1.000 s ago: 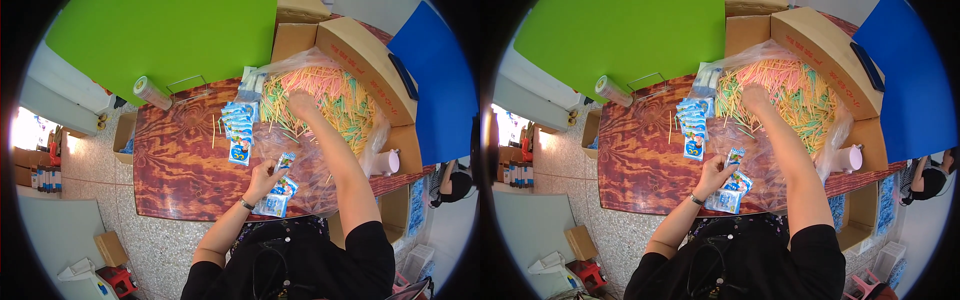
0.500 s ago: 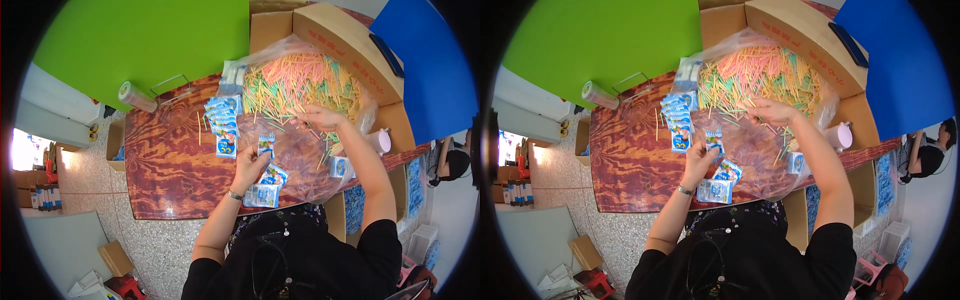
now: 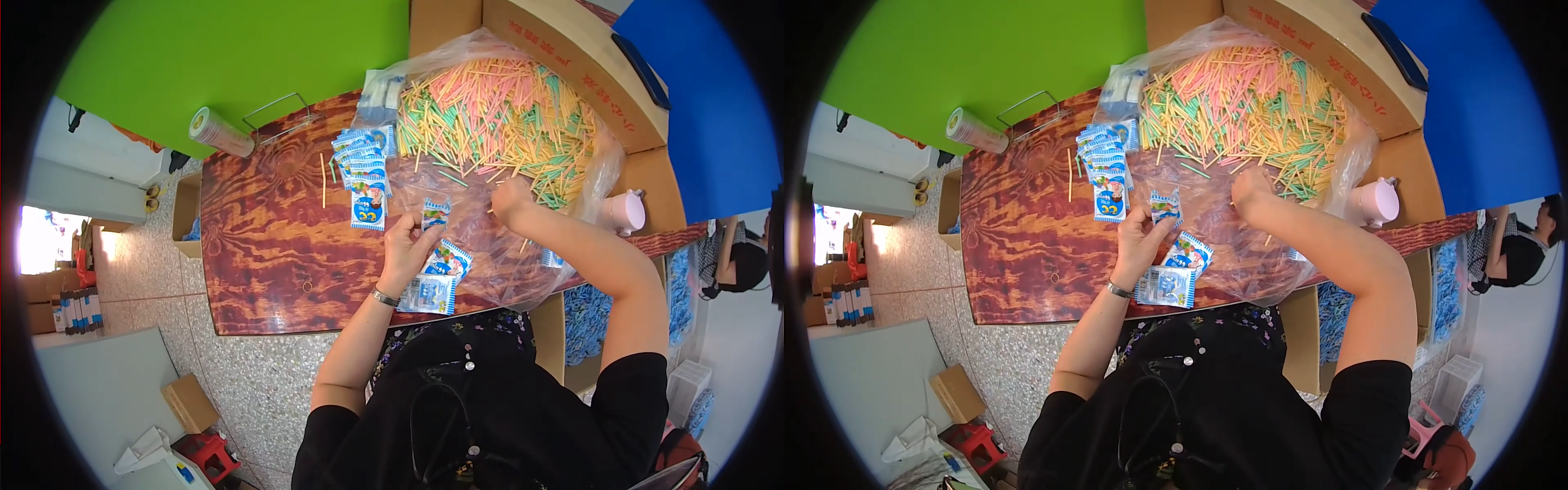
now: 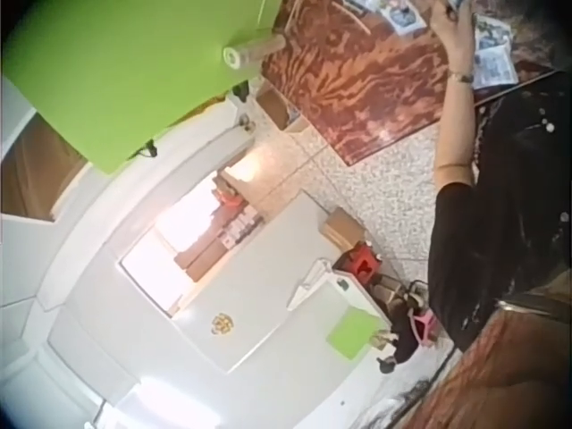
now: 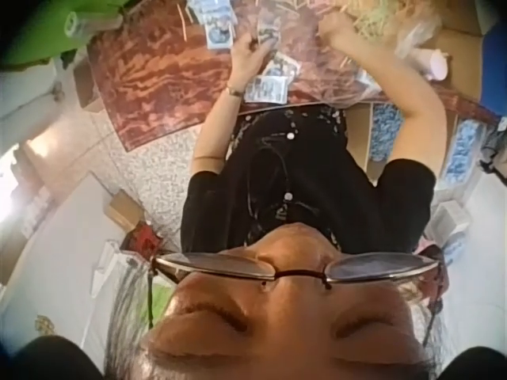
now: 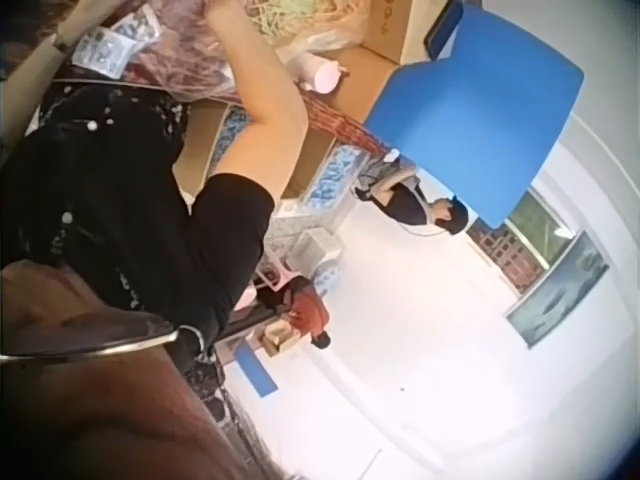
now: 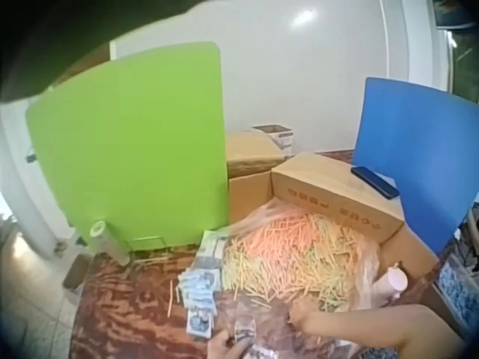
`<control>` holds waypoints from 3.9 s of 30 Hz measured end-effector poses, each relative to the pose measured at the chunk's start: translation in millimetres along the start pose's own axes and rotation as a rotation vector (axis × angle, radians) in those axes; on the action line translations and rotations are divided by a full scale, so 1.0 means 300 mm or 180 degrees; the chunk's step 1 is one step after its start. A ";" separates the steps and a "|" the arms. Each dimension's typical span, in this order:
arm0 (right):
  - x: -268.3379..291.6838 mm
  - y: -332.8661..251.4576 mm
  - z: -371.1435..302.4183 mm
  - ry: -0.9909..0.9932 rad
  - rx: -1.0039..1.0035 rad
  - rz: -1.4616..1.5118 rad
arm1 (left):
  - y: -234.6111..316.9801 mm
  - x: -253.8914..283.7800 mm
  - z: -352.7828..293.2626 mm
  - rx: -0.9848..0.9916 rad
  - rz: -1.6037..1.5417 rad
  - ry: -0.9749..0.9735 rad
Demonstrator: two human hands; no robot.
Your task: Packaging small blue packets into a cardboard box containing colorful padding material.
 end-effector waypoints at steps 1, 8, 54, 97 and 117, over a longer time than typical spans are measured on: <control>-0.017 0.009 0.009 -0.0016 -0.0080 -0.0070 | 0.019 -0.004 -0.008 -0.0011 0.0004 0.0014; 0.158 0.081 -0.141 0.0366 0.0787 0.0635 | 0.150 0.038 -0.044 -0.1280 0.1412 0.0518; 0.683 -0.098 -0.465 0.1115 0.1835 0.0584 | 0.335 0.023 -0.065 -0.2288 0.1484 0.0802; 0.071 -0.279 -0.246 0.2109 0.0964 0.2387 | 0.165 0.163 -0.102 -0.1824 0.3077 0.0926; 0.349 -0.043 -0.476 0.2770 0.1559 0.3400 | 0.162 -0.099 -0.098 -0.1079 0.1695 -0.0691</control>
Point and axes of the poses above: each hand's wrist, its own z-axis towards the middle knuckle, its own x-axis out of the back of the hand, y = z × x, the point moved 10 cm from there along z, towards the middle knuckle, and after that the axes turned 2 degrees about x, right-handed, at the moved point
